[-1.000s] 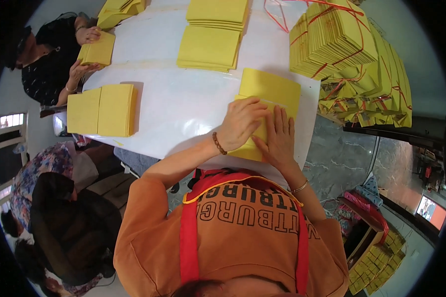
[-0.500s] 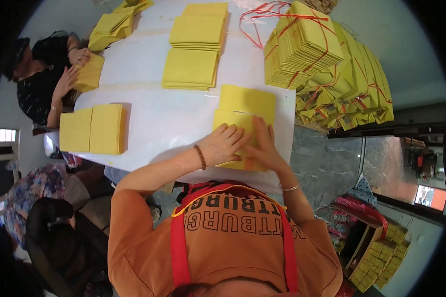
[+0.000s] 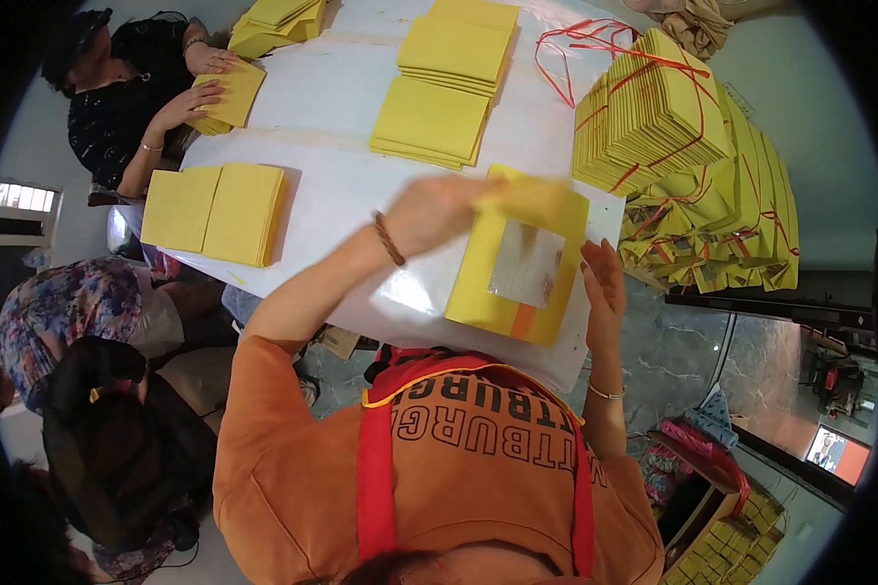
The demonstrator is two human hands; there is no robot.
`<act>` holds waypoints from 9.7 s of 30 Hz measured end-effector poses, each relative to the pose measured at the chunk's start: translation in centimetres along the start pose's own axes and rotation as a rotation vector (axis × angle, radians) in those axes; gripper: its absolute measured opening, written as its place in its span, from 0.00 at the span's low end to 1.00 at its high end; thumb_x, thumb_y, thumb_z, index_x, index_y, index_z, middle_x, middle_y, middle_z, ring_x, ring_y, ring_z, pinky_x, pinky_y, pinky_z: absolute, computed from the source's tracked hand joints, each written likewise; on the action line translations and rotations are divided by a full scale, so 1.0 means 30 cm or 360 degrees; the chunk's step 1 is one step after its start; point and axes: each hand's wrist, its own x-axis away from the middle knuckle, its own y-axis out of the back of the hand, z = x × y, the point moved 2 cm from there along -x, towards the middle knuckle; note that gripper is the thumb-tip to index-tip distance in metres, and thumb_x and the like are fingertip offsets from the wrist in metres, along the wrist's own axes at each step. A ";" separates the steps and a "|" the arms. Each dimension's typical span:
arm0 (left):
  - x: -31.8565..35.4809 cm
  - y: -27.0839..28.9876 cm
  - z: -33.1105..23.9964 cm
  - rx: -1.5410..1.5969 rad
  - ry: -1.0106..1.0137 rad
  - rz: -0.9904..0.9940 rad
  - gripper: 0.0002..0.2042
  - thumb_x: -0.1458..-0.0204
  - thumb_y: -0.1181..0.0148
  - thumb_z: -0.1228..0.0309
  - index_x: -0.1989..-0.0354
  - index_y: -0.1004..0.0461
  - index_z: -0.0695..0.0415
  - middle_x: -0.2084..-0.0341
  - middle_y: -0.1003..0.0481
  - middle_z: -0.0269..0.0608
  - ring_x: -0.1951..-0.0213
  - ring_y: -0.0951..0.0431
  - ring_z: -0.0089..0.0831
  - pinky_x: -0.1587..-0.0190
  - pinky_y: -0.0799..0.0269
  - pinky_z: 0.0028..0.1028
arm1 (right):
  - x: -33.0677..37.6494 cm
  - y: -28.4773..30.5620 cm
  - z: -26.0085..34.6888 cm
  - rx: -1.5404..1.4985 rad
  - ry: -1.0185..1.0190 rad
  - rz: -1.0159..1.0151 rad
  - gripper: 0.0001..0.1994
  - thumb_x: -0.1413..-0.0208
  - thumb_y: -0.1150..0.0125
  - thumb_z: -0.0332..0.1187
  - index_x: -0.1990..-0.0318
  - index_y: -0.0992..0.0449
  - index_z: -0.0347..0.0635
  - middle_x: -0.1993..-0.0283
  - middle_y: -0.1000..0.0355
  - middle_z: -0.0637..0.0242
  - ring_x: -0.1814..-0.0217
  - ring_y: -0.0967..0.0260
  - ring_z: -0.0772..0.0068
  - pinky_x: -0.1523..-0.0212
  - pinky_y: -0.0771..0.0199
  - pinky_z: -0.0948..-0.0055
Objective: Folding yellow sheets of paper with silver foil inserts to create stacks.
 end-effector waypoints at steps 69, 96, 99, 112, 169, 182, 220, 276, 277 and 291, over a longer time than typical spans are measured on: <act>0.212 -0.256 -0.087 0.0306 -0.0338 0.0466 0.06 0.51 0.42 0.71 0.71 0.26 0.60 0.80 0.30 0.39 0.75 0.30 0.35 0.71 0.33 0.29 | 0.089 -0.011 -0.159 0.0405 0.0386 0.0330 0.21 0.37 0.65 0.41 0.65 0.24 0.38 0.52 0.30 0.62 0.38 0.45 0.60 0.38 0.49 0.65; 0.141 -0.142 0.004 0.0225 -0.0216 0.0441 0.16 0.51 0.41 0.66 0.54 0.28 0.56 0.56 0.29 0.42 0.54 0.30 0.38 0.51 0.34 0.32 | 0.060 -0.009 -0.129 0.0100 -0.0287 -0.0047 0.16 0.45 0.43 0.38 0.53 0.29 0.37 0.61 0.28 0.70 0.63 0.32 0.83 0.62 0.30 0.80; 0.157 -0.182 0.039 0.0195 -0.0105 0.0368 0.12 0.49 0.44 0.69 0.56 0.26 0.56 0.60 0.26 0.41 0.55 0.29 0.38 0.52 0.33 0.31 | 0.052 0.004 -0.136 0.0022 -0.0355 -0.0006 0.15 0.47 0.40 0.35 0.53 0.28 0.40 0.56 0.28 0.68 0.56 0.33 0.79 0.57 0.31 0.78; 0.249 -0.125 -0.065 0.0114 -0.0277 0.0219 0.13 0.55 0.47 0.79 0.61 0.25 0.54 0.64 0.25 0.42 0.61 0.25 0.41 0.58 0.30 0.33 | 0.168 0.000 0.044 0.1725 0.1013 0.0492 0.13 0.51 0.50 0.30 0.57 0.26 0.49 0.49 0.31 0.69 0.39 0.41 0.61 0.41 0.46 0.56; 0.130 -0.379 -0.155 -0.0559 -0.0135 0.0315 0.28 0.54 0.43 0.54 0.45 0.37 0.52 0.44 0.41 0.45 0.43 0.43 0.43 0.45 0.49 0.44 | 0.093 -0.103 0.065 0.1522 -0.0135 -0.0252 0.23 0.51 0.40 0.36 0.46 0.31 0.43 0.45 0.36 0.54 0.44 0.37 0.60 0.48 0.36 0.68; 0.134 -0.361 -0.039 0.0727 0.0246 0.0214 0.26 0.53 0.48 0.69 0.43 0.42 0.61 0.46 0.39 0.46 0.41 0.43 0.44 0.39 0.56 0.38 | 0.076 -0.198 -0.061 0.1956 0.0554 0.0171 0.32 0.44 0.54 0.52 0.39 0.43 0.37 0.34 0.50 0.55 0.32 0.55 0.54 0.36 0.61 0.45; -0.135 0.127 0.350 -0.0846 -0.0469 -0.0110 0.26 0.58 0.43 0.75 0.46 0.34 0.51 0.55 0.28 0.39 0.54 0.28 0.36 0.54 0.32 0.33 | 0.094 -0.066 0.021 0.0225 -0.0044 -0.0316 0.17 0.43 0.50 0.26 0.45 0.34 0.40 0.45 0.34 0.61 0.41 0.39 0.69 0.42 0.43 0.72; 0.238 -0.240 -0.134 -0.0408 -0.0677 0.0485 0.19 0.57 0.37 0.59 0.57 0.28 0.53 0.63 0.29 0.35 0.59 0.32 0.31 0.59 0.38 0.28 | 0.069 -0.045 -0.142 0.0170 0.0016 0.0212 0.15 0.38 0.56 0.37 0.55 0.26 0.35 0.45 0.36 0.58 0.42 0.40 0.71 0.43 0.41 0.72; 0.240 -0.240 -0.131 -0.0406 -0.0681 0.0490 0.19 0.57 0.37 0.59 0.57 0.28 0.53 0.63 0.29 0.35 0.59 0.32 0.31 0.59 0.38 0.28 | 0.071 -0.051 -0.133 0.0168 0.0014 0.0206 0.15 0.38 0.56 0.37 0.55 0.26 0.35 0.45 0.36 0.58 0.42 0.40 0.71 0.43 0.41 0.72; 0.209 -0.251 -0.053 0.0369 -0.0076 0.0396 0.07 0.46 0.46 0.68 0.68 0.27 0.59 0.77 0.27 0.40 0.76 0.28 0.33 0.72 0.31 0.27 | 0.059 -0.033 -0.137 0.0221 0.0154 0.0348 0.28 0.36 0.73 0.48 0.53 0.28 0.36 0.46 0.33 0.61 0.35 0.49 0.65 0.35 0.53 0.68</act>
